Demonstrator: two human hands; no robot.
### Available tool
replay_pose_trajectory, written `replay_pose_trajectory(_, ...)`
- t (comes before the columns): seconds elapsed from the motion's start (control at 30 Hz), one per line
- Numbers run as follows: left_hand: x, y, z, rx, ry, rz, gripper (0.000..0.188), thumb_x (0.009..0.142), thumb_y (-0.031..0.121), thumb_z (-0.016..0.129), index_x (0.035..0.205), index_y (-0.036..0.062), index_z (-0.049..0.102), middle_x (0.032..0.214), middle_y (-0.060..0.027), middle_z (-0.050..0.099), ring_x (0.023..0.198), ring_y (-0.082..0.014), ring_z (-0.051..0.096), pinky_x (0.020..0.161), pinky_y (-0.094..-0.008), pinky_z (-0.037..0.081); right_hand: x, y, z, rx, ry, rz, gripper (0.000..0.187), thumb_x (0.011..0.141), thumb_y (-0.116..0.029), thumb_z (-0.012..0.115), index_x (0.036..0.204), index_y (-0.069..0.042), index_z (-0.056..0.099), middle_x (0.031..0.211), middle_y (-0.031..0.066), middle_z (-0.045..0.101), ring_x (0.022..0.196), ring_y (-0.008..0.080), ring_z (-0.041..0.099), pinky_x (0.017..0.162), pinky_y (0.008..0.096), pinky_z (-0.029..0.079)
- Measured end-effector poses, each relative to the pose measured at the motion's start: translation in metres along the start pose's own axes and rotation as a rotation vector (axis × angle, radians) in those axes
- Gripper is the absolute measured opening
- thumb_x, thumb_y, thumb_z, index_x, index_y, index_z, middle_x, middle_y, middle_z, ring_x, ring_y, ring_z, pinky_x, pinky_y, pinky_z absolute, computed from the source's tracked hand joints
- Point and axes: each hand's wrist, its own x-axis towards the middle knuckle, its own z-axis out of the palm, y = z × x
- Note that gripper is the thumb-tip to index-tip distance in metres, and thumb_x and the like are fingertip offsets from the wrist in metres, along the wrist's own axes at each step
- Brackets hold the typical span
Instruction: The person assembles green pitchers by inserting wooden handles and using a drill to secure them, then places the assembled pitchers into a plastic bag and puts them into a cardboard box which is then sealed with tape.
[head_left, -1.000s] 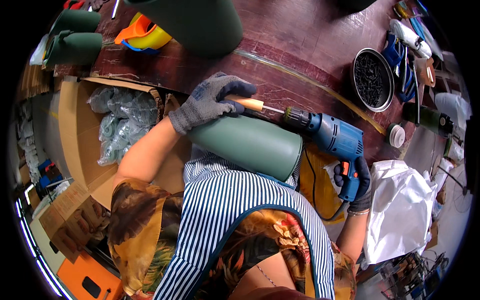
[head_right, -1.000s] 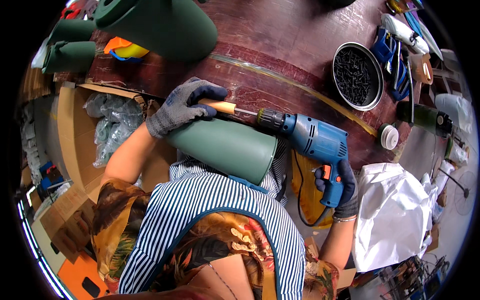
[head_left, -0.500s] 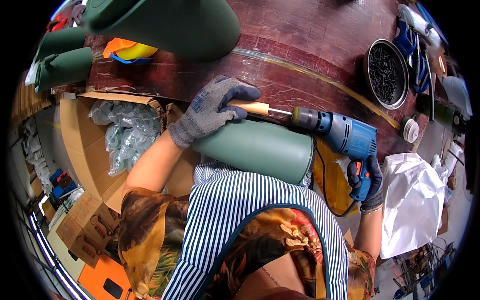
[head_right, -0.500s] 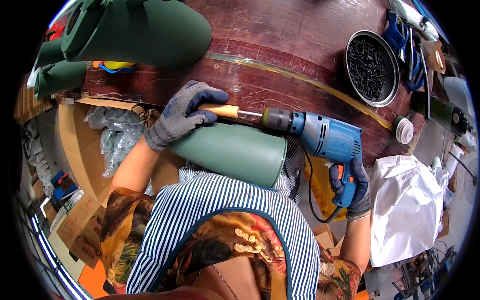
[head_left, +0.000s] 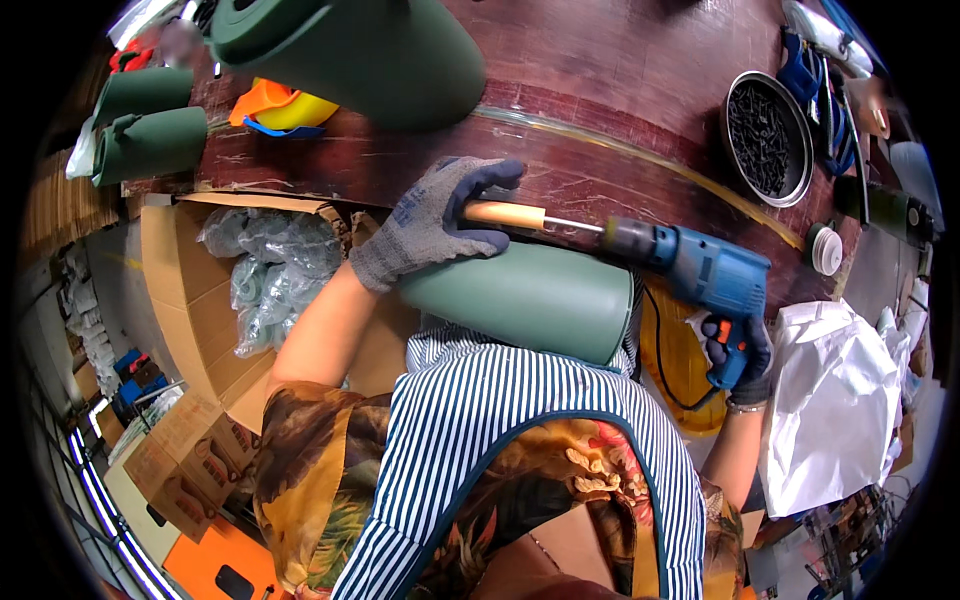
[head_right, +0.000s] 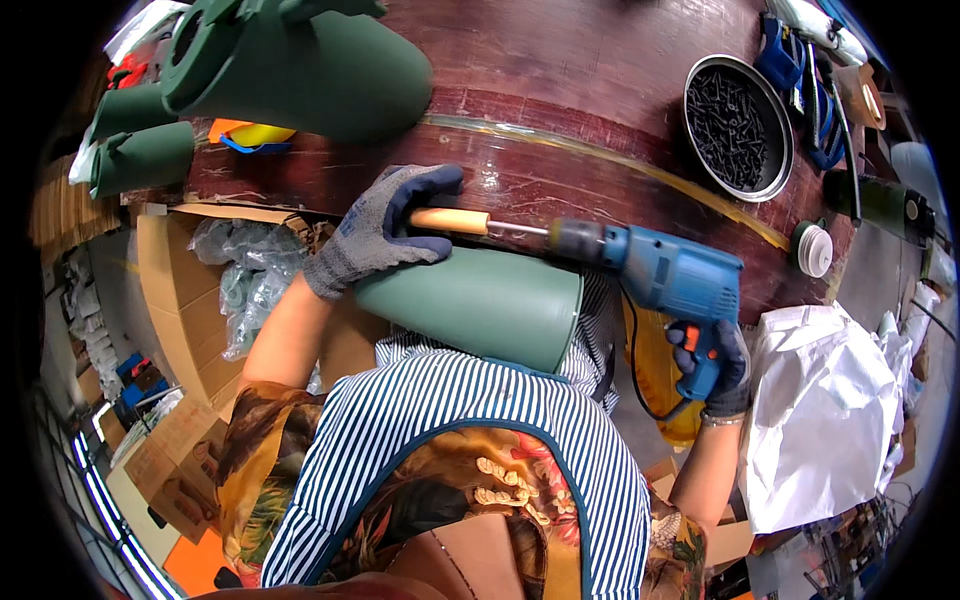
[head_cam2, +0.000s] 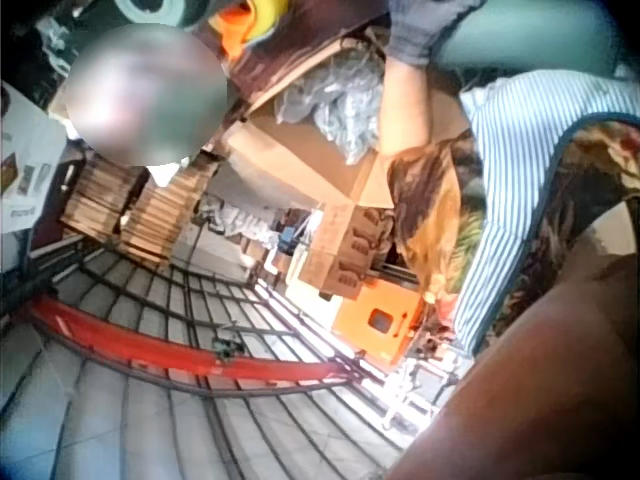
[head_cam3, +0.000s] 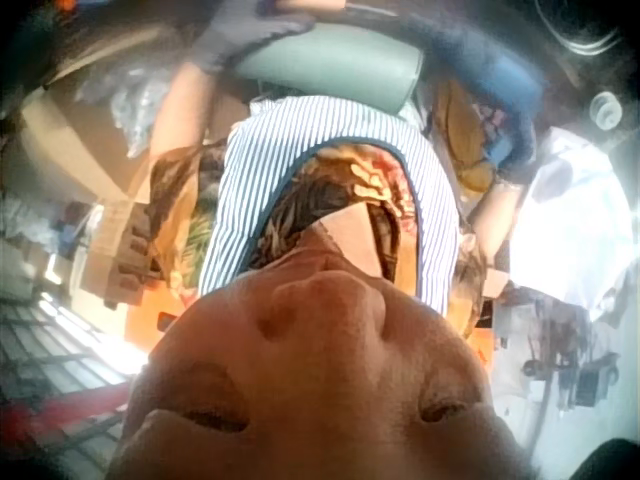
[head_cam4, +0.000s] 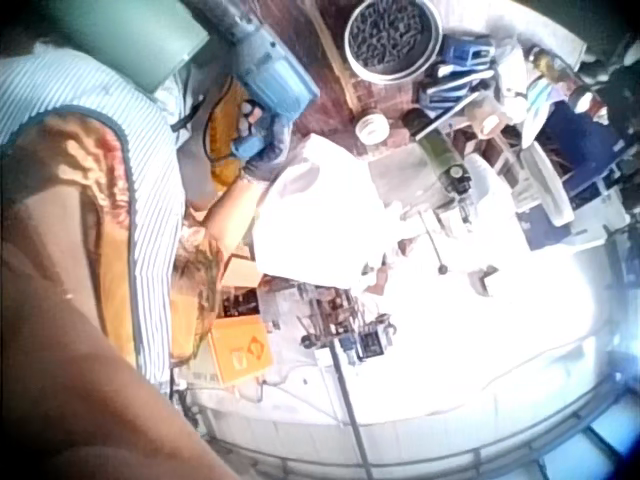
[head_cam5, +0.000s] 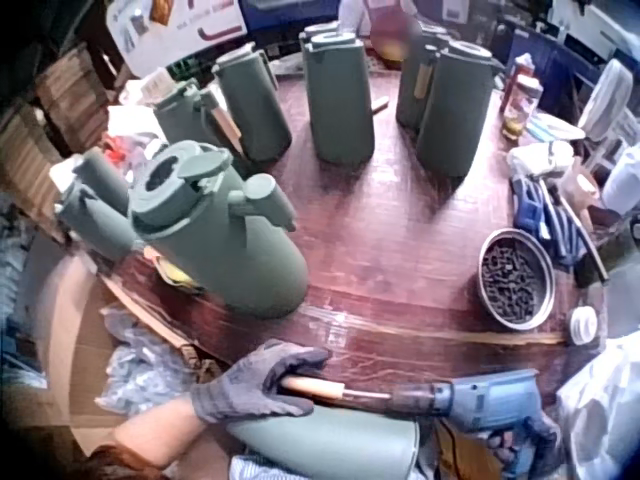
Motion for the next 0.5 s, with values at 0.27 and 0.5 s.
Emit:
replay_pose_trajectory(0.27,-0.006,0.017,0.014,0.829,0.057,0.203,0.061,0.075,0.03,0.082,0.127,0.0084,0.06,0.118,-0.0139,0.062,0.114,-0.0351,0.056,0.1,-0.0454,0.044,0.001,0.027,0.004,0.186,-0.082,-0.184,0.053,0.104,-0.042,0.05,0.14,-0.003,0.047,0.121,0.0267,0.064,0.077,0.0252,0.069,0.061,0.031,0.059)
replay_pose_trajectory(0.5,-0.056,0.03,0.073,0.95,0.113,0.138,0.042,0.085,0.024,0.073,0.121,0.0092,0.058,0.112,-0.0146,0.063,0.105,-0.035,0.059,0.091,-0.0453,0.045,0.053,0.01,0.095,-1.094,0.654,-0.741,0.062,0.091,-0.053,0.064,0.123,0.0,0.057,0.106,0.0198,0.068,0.09,0.0356,0.07,0.077,0.0472,0.056)
